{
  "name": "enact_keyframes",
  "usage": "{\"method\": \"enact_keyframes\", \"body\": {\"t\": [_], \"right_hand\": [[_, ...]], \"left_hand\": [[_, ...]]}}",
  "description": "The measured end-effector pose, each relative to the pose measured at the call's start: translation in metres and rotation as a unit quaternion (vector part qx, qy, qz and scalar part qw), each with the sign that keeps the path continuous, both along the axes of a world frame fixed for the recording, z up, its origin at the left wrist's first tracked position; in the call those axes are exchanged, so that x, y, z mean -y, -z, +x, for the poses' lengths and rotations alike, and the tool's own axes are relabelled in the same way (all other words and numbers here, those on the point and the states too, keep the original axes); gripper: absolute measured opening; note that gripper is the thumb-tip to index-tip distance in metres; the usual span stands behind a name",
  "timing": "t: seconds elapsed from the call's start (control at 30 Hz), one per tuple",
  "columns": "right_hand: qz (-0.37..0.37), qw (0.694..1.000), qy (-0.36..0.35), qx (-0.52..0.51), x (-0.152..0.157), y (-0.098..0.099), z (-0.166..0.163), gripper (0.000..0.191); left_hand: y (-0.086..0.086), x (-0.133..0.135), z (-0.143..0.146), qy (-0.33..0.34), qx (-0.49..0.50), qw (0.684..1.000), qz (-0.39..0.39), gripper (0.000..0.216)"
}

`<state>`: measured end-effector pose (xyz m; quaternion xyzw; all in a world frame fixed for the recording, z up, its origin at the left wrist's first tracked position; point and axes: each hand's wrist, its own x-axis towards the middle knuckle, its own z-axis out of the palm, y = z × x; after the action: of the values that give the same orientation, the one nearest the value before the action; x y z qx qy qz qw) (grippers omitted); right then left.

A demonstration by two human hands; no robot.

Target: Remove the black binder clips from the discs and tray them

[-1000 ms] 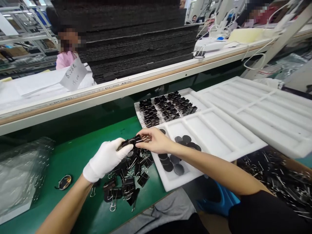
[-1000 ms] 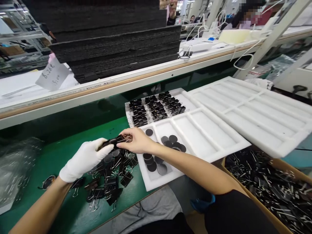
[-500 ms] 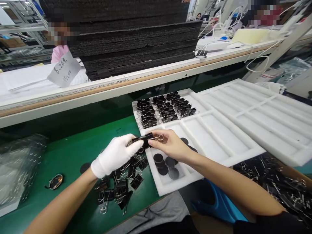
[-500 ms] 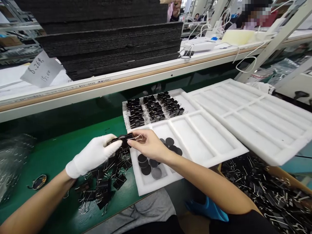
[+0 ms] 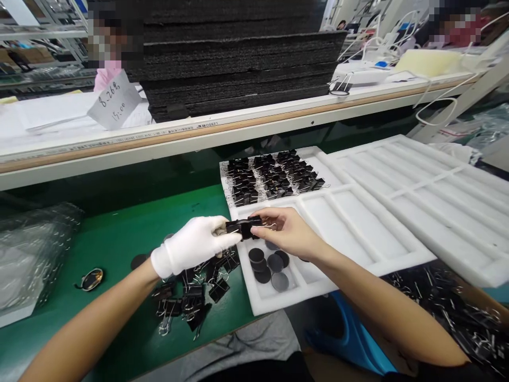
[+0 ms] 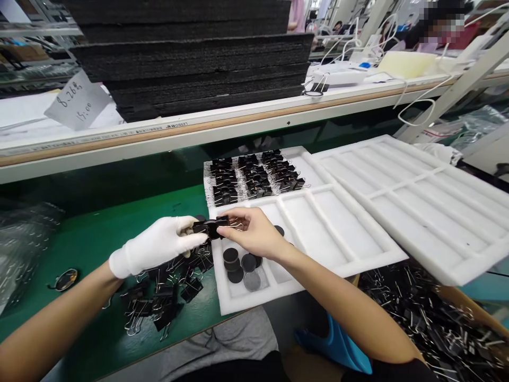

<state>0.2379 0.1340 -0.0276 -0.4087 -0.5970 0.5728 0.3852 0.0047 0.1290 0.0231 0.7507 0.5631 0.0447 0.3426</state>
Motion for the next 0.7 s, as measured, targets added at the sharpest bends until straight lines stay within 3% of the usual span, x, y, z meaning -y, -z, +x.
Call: {"method": "enact_keyframes", "body": {"t": [0.17,0.4,0.7], "right_hand": [[0.064,0.995,-0.021,0.078,0.006,0.0,0.0,0.027],[0.048,0.992,-0.097,0.073,0.008,-0.009,0.0,0.016],[0.031,0.998,-0.012,0.054,0.011,-0.007,-0.008,0.026]], "left_hand": [[-0.003,0.006,0.001,0.009,0.041,0.997,-0.057,0.041],[-0.015,0.014,0.0,0.024,0.033,0.997,-0.073,0.05],[-0.014,0.019,-0.002,-0.041,0.066,0.992,-0.099,0.051]]}}
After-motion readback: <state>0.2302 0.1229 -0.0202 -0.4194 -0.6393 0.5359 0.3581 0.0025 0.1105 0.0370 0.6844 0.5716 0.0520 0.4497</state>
